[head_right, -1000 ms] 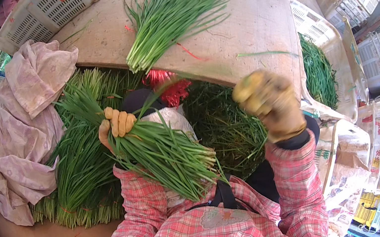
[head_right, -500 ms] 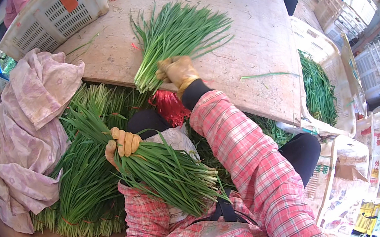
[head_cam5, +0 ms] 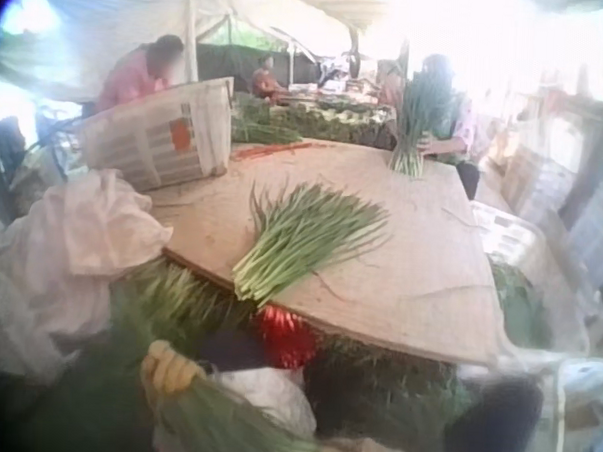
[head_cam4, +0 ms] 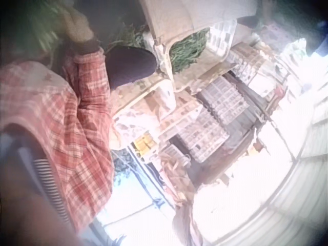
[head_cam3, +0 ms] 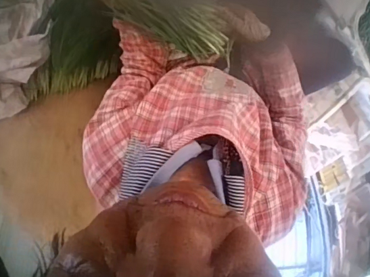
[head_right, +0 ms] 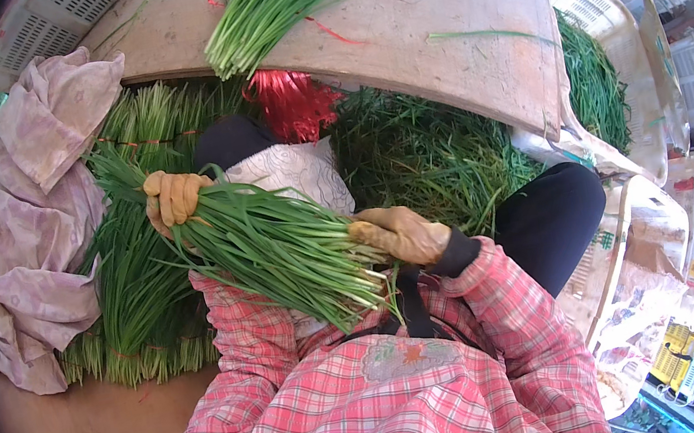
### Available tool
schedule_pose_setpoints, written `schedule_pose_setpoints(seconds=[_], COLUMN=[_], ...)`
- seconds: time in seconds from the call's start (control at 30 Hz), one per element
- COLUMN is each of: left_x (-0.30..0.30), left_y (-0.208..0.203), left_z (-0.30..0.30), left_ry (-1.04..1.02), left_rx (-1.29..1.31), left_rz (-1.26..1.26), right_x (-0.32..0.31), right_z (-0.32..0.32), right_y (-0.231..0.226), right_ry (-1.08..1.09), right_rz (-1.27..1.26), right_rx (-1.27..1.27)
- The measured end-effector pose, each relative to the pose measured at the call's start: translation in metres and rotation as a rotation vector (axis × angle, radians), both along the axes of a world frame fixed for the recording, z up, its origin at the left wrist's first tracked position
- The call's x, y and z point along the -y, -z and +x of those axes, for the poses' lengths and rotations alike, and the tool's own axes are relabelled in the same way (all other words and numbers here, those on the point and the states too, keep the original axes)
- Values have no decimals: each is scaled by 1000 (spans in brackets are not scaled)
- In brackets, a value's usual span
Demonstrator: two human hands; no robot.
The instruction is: The person holds a bundle of green onions while removing wilted outer leaves and debris by hand.
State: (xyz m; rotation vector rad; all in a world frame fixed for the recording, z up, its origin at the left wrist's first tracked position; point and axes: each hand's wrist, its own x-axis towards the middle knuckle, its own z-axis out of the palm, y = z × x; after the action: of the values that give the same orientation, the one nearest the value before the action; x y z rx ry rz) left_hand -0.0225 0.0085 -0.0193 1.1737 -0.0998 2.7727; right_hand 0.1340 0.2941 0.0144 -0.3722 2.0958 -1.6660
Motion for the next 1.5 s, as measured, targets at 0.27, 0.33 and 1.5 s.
schedule_pose_setpoints(seconds=[0.27,0.33,1.5], left_x=[-17,-23,-28], left_y=[-11,-21,-14], left_z=[2,7,3], left_ry=[8,-4,70], left_rx=[-70,-5,14], left_rz=[-31,-114,-49], right_x=[-63,-69,-7], right_z=[53,45,-35], right_y=[-8,-12,-4], right_ry=[608,675,108], right_rz=[53,232,423], right_rx=[265,32,-447])
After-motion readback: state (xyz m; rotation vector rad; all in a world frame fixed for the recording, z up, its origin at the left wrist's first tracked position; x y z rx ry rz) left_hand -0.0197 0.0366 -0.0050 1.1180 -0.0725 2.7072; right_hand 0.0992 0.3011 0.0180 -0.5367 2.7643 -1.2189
